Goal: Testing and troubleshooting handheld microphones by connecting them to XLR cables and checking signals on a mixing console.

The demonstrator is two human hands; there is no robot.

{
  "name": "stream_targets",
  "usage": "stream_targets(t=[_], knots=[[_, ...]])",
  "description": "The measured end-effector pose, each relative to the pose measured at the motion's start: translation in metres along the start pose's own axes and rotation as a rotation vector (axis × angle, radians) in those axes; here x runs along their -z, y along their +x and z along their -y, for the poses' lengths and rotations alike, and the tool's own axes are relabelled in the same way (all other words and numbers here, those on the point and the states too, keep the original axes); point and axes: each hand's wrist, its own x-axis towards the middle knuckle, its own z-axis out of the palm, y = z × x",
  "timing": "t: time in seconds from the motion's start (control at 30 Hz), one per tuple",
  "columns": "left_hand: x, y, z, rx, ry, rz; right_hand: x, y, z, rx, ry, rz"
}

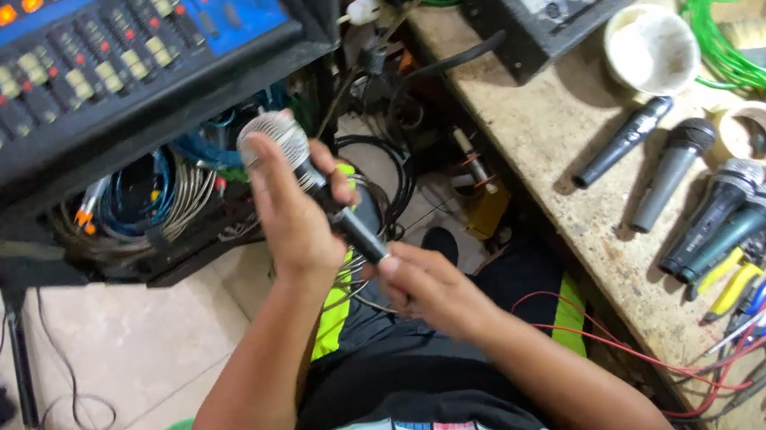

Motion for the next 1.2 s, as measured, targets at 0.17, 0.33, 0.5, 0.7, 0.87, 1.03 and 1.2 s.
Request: stream_targets(t=[0.17,0.33,0.5,0.7,0.87,1.03,1.2], knots=[[-0.023,-0.009,-0.033,-0.01,0.107,-0.321,0.009,-0.012,-0.038,0.157,-0.455,-0.174],[-0.011,0.025,-0.119,-0.189,-0.097,-0.491,0.013,-0.042,-0.033,0.042,-0.456,-0.114],[-0.01,0.014,-0.095,0.051,-0.254,-0.248,0.029,-0.026,-0.009,-0.017,-0.177,-0.255],[0.009,0.019,-0.059,0.467,-0.559,-0.196,0.026,-0.034,0.008,-0.016,-0.253,-0.183],[0.011,-0.014,-0.054,-0.355,-0.004,0.131,0.027,-0.034,0.01,0.008,-0.395,-0.16],[0.051,0.002,-0.099,-0.229,-0.48,0.838,0.035,-0.033,-0.005,-0.037,-0.191,-0.208],[-0.016,-0.016,-0.118,-0.643,0.472,0.288,0.035,-0.034,-0.006,-0.078,-0.23,-0.208]])
